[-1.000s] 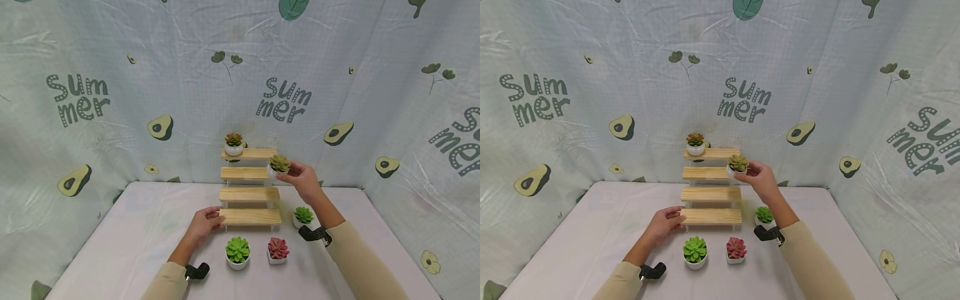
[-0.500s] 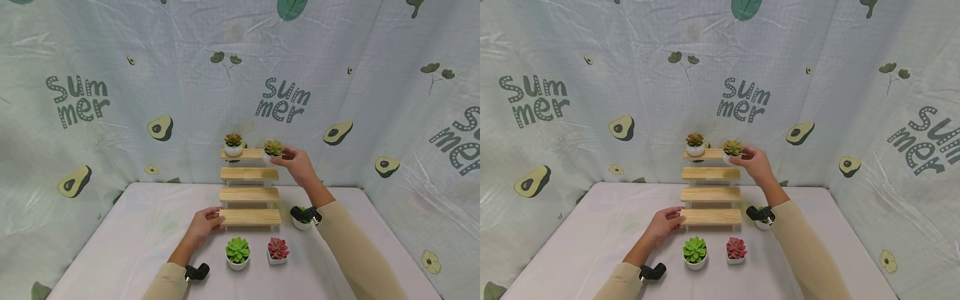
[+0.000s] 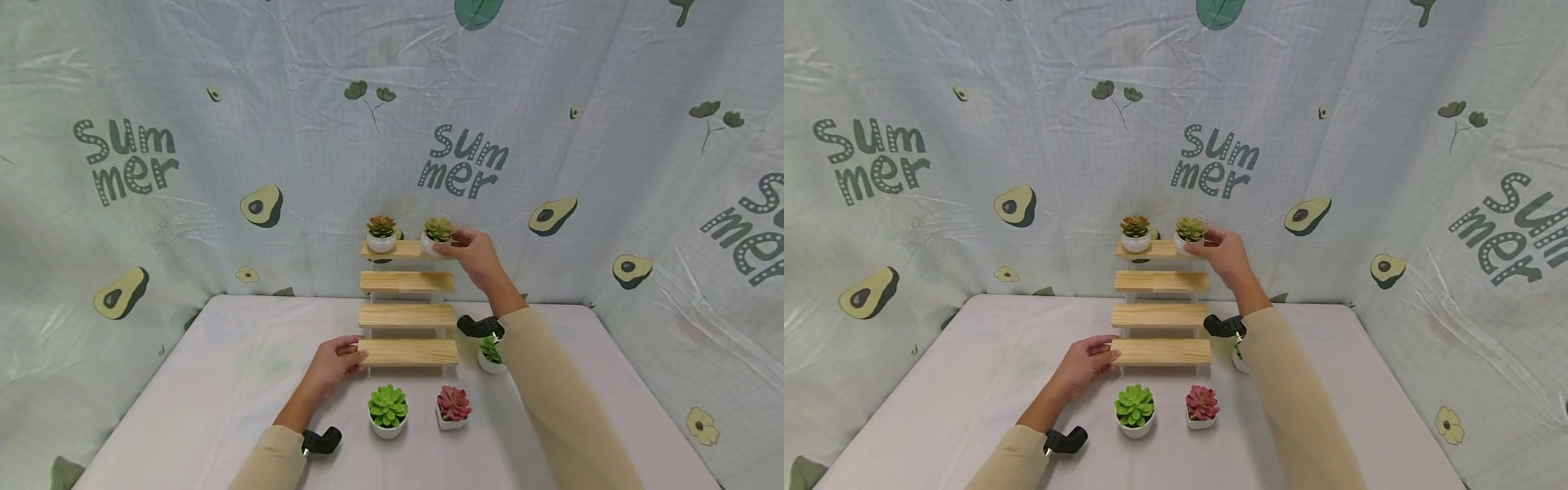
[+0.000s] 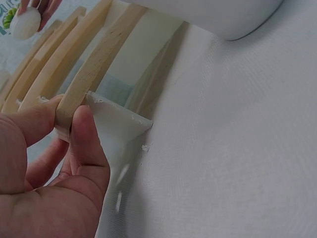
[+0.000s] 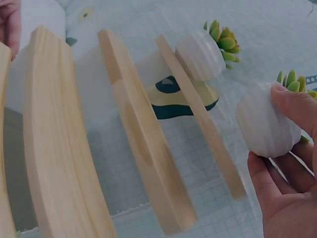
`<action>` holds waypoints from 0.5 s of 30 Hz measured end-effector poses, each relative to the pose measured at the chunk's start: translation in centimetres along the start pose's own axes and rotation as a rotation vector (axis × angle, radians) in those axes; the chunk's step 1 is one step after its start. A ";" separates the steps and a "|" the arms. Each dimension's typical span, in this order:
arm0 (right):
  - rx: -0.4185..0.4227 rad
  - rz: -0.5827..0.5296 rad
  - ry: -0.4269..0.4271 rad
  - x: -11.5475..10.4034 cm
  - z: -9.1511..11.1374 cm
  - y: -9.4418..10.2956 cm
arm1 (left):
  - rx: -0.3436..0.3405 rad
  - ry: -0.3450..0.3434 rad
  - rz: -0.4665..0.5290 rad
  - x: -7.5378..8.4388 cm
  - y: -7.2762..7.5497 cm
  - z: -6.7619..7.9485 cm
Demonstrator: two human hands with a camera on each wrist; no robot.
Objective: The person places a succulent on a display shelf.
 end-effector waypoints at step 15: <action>0.071 0.117 -0.056 0.0 -1.9 0.0 | -0.007 -0.005 -0.007 0.1 0.1 0.2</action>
Point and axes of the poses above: each hand's wrist, its own z-axis away from the middle knuckle, its own y-axis out of the back of the hand, x = y × z, the point moved 1 cm from there along -z, towards the middle knuckle, and after that the axes turned 9 degrees about -x, right-handed, at the moved point
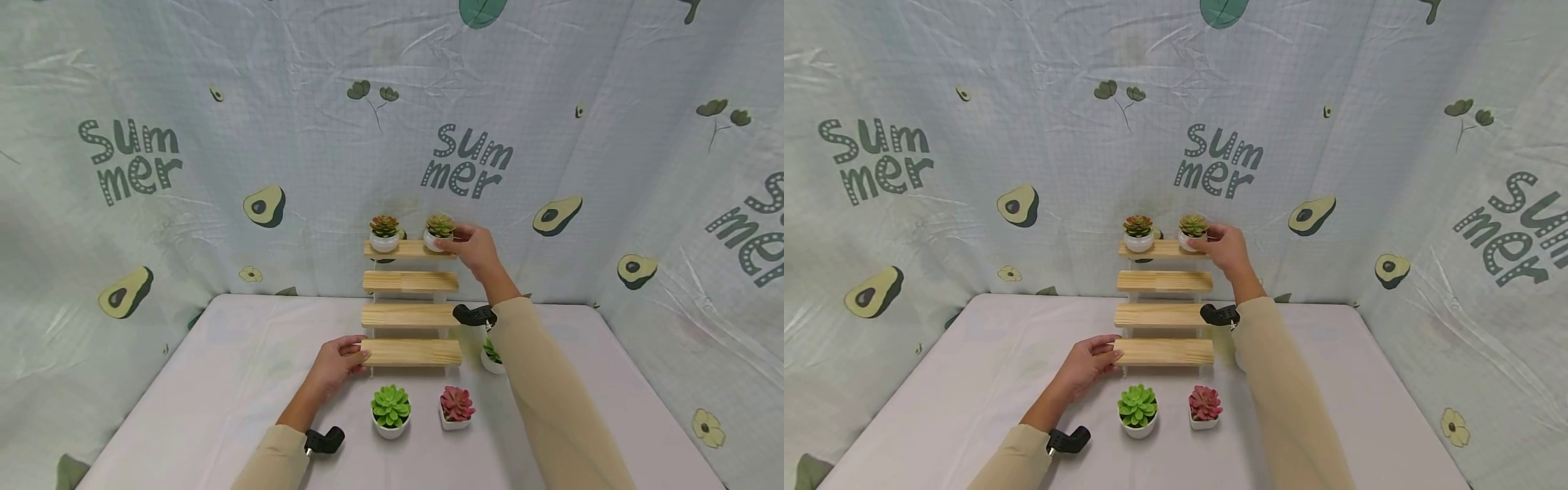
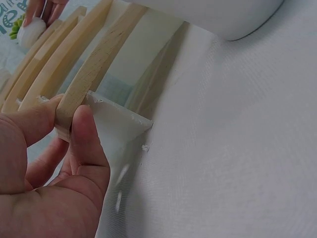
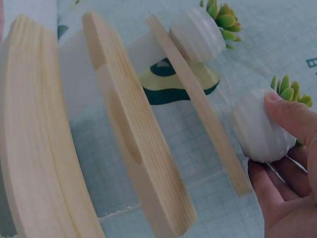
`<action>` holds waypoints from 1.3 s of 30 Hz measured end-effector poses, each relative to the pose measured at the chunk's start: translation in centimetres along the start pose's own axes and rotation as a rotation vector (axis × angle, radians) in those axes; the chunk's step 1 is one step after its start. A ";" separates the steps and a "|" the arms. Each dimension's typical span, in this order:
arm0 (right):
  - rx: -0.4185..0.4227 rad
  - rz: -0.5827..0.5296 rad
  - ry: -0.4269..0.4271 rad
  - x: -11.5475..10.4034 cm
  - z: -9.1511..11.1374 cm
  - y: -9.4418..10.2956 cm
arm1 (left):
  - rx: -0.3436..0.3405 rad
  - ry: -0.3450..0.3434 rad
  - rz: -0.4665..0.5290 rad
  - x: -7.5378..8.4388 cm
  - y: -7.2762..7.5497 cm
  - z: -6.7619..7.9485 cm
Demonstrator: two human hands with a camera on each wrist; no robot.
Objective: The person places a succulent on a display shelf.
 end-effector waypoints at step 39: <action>-0.028 -0.017 0.013 0.1 0.4 0.3 | 0.004 0.012 0.009 -0.1 -0.1 -0.2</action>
Point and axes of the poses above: each hand's wrist, its own z-axis away from the middle knuckle, its own y-axis out of the back of the hand, x = y × z, the point moved 1 cm from there along -z, towards the middle knuckle, and after that the axes turned 9 degrees about -x, right-handed, at the moved point
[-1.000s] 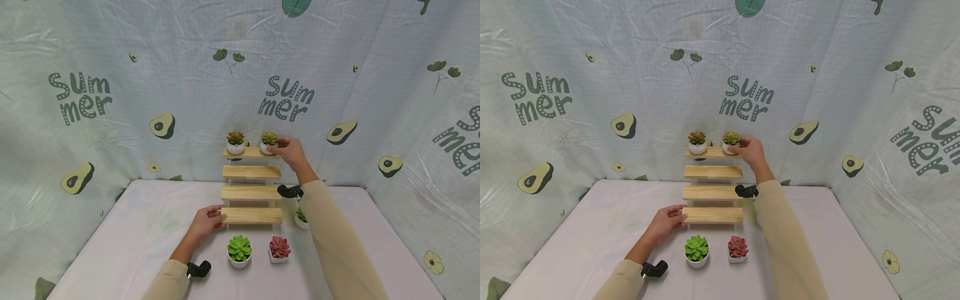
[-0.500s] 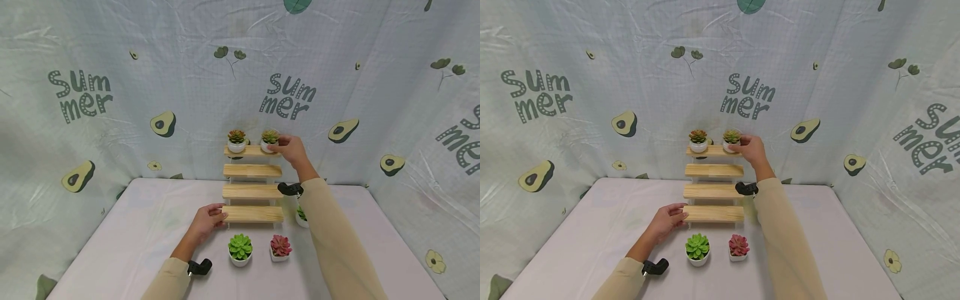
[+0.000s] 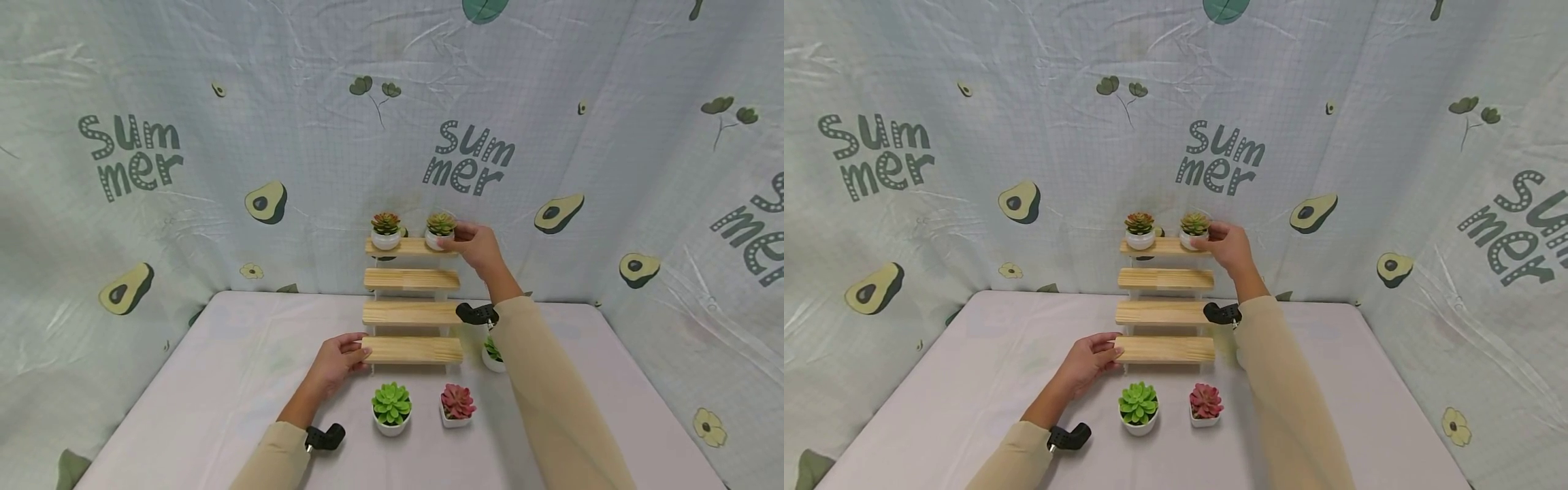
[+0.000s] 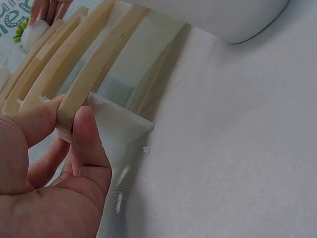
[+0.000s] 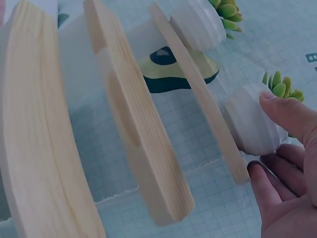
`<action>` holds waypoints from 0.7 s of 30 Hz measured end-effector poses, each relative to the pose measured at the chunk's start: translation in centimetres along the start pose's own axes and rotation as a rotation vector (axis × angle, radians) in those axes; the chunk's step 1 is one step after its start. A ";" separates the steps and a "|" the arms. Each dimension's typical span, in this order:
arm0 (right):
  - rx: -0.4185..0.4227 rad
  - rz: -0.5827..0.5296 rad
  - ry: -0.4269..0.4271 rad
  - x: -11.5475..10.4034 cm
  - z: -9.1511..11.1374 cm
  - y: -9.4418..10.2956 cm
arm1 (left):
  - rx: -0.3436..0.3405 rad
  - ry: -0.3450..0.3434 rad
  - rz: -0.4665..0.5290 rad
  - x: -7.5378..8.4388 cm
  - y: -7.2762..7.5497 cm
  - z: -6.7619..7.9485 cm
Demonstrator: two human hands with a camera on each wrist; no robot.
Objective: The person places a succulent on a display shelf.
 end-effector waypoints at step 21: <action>0.027 -0.049 0.082 4.9 4.4 1.7 | -0.003 0.000 -0.013 0.1 -0.2 0.3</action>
Point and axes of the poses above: each hand's wrist, its own z-axis away from the middle knuckle, its own y-axis out of the back of the hand, x = y × z, the point moved 1 cm from there along -z, towards the middle knuckle, and after that the axes turned 9 degrees about -x, right-handed, at the moved point
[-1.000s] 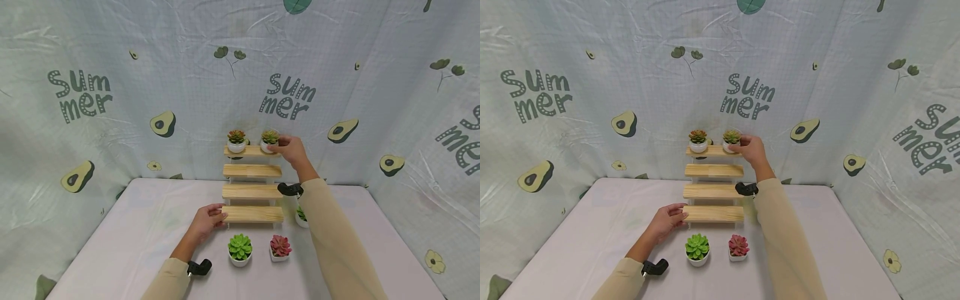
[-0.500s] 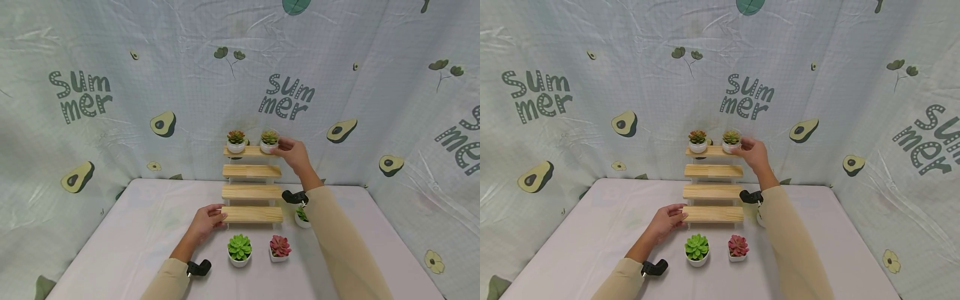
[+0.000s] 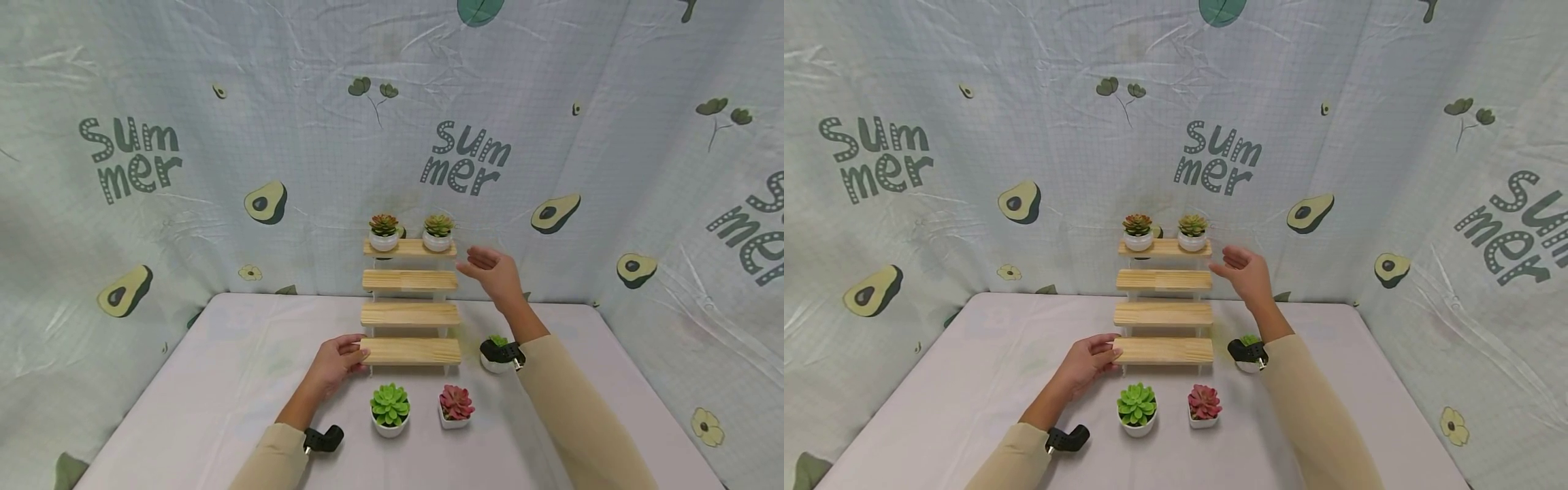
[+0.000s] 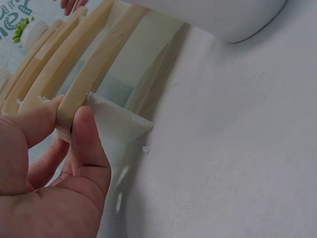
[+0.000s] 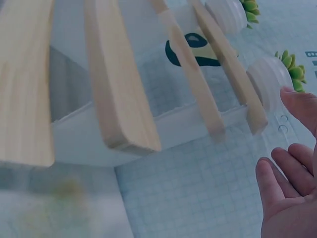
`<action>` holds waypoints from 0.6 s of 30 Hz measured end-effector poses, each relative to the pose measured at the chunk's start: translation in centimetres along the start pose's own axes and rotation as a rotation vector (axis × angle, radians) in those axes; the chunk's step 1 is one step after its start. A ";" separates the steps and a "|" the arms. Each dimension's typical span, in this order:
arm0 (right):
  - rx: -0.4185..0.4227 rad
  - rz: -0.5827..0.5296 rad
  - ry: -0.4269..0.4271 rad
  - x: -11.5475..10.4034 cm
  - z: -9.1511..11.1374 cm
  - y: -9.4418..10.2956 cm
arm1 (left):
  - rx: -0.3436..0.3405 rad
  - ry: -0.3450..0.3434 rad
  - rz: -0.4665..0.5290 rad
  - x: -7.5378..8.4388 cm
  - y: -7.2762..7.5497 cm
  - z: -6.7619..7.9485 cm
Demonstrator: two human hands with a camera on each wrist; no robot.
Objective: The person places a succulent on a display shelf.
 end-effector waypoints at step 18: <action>0.006 0.049 -0.101 5.9 6.3 1.2 | -0.007 -0.022 0.020 -0.1 0.1 0.1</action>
Point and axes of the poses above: each hand's wrist, its own z-axis away from the middle knuckle, its own y-axis out of the back of the hand, x = y × z, the point moved 1 cm from there along -z, towards the middle knuckle, and after that the axes turned 9 degrees about -x, right-handed, at the moved point
